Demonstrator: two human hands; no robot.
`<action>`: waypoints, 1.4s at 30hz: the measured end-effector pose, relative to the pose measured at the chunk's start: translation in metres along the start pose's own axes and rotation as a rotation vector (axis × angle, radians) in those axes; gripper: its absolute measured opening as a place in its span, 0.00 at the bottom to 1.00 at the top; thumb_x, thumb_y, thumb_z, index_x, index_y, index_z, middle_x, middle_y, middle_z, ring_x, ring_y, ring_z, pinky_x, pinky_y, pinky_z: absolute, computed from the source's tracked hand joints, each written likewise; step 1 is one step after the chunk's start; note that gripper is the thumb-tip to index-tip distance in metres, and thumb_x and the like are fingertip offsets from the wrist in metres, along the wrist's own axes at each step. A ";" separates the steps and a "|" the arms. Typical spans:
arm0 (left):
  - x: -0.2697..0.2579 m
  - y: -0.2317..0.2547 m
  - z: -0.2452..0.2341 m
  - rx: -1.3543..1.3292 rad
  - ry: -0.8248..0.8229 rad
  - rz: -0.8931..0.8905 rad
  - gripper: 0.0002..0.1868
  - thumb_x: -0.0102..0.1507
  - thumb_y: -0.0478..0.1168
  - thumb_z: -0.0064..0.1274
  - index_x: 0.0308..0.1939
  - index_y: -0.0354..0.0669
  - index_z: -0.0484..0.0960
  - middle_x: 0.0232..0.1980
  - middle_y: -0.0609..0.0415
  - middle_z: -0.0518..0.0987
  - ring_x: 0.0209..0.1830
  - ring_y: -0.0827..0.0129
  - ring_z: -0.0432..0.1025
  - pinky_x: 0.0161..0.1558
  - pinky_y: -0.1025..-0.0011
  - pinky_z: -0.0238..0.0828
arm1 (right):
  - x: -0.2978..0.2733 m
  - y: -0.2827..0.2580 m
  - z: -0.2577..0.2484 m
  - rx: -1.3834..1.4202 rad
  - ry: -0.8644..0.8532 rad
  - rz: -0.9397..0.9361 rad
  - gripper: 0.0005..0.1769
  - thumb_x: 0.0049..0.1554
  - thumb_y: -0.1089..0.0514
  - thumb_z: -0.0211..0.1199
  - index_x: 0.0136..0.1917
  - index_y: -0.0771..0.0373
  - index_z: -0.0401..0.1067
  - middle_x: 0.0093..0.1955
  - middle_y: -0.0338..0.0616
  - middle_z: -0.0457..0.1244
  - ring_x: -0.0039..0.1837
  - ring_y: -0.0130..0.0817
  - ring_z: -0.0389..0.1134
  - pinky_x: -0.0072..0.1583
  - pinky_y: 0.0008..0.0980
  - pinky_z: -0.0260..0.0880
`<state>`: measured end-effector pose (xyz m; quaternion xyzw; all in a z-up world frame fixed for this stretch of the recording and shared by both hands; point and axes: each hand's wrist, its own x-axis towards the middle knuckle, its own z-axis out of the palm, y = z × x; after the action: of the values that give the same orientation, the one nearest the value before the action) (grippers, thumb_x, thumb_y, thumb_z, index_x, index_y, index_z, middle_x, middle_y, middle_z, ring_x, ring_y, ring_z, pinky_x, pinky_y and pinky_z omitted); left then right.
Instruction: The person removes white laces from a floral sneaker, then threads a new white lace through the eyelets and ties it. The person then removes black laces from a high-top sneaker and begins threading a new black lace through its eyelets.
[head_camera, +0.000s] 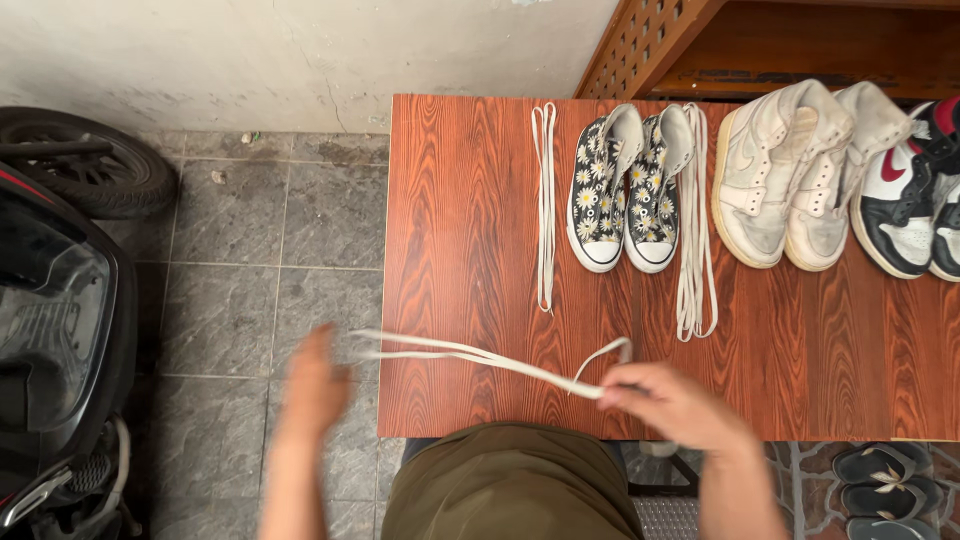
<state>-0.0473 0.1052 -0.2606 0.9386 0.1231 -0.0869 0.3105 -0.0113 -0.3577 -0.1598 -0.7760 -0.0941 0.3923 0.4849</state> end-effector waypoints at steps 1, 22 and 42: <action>0.000 0.011 0.033 0.136 0.079 0.178 0.36 0.56 0.28 0.50 0.71 0.35 0.66 0.74 0.35 0.66 0.75 0.43 0.60 0.74 0.52 0.53 | 0.007 -0.006 0.011 -0.049 -0.018 0.009 0.11 0.59 0.54 0.62 0.47 0.62 0.80 0.35 0.37 0.70 0.36 0.26 0.66 0.39 0.29 0.67; 0.027 0.105 0.128 0.128 -0.238 0.461 0.28 0.68 0.53 0.42 0.68 0.40 0.68 0.73 0.45 0.66 0.74 0.52 0.59 0.76 0.49 0.41 | 0.022 -0.033 0.042 -0.233 0.136 0.249 0.18 0.59 0.45 0.60 0.46 0.63 0.76 0.32 0.53 0.65 0.38 0.45 0.68 0.43 0.42 0.66; -0.036 0.116 -0.038 -0.432 -0.511 -0.032 0.15 0.61 0.48 0.58 0.38 0.37 0.86 0.34 0.47 0.84 0.28 0.54 0.76 0.35 0.62 0.74 | 0.017 -0.059 0.034 -0.228 0.040 0.170 0.13 0.57 0.50 0.63 0.48 0.60 0.79 0.35 0.48 0.70 0.40 0.41 0.73 0.45 0.38 0.71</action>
<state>-0.0451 0.0318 -0.1567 0.7968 0.0715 -0.2964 0.5217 -0.0095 -0.2958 -0.1278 -0.8388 -0.0623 0.4033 0.3604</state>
